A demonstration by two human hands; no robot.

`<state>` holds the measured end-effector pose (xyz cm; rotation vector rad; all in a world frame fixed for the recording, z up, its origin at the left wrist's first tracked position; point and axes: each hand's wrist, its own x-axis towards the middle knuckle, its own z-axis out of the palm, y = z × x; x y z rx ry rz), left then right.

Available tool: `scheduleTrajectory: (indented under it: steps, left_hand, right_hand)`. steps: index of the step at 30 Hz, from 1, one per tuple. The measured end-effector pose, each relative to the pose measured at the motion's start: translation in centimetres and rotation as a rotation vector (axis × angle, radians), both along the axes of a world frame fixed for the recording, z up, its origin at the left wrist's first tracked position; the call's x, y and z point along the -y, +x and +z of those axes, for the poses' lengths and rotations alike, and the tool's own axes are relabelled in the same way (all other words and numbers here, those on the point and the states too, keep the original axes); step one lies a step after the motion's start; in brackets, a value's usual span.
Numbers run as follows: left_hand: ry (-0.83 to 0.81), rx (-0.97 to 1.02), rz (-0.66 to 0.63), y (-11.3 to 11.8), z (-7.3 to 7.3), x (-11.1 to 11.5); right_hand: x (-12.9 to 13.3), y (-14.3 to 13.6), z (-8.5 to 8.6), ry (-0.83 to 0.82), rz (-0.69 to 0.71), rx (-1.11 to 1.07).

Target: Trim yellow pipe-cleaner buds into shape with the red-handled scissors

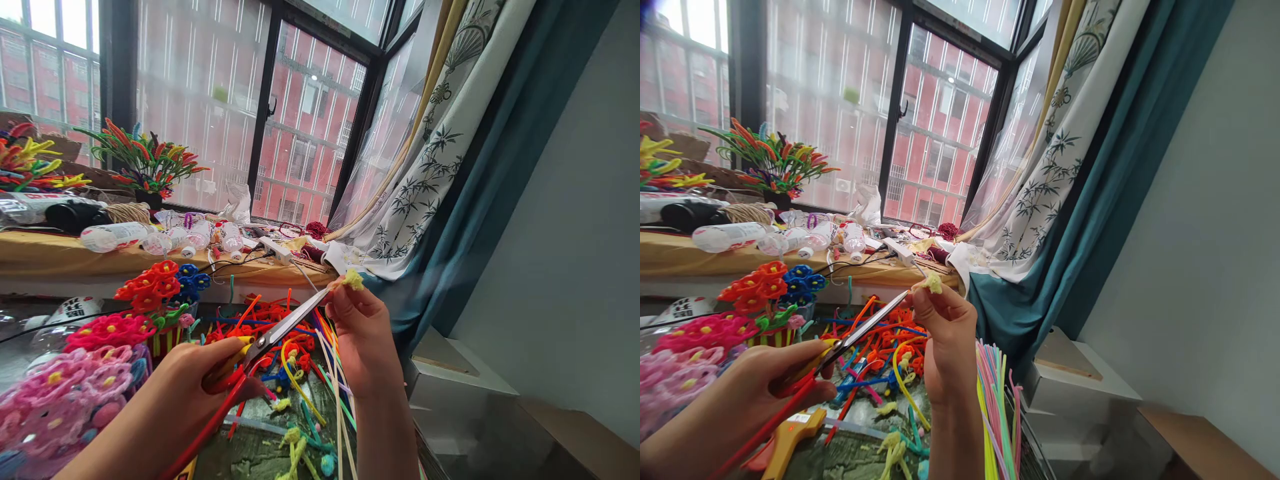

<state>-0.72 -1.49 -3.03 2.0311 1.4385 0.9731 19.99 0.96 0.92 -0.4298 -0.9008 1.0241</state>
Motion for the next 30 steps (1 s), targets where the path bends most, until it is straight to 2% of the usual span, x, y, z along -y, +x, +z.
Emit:
scheduleTrajectory:
  steps: [30]
  left_hand:
    - [0.118, -0.058, 0.028, -0.71, -0.57, -0.77]
  right_hand:
    - [0.06, 0.55, 0.07, 0.027, 0.011, 0.07]
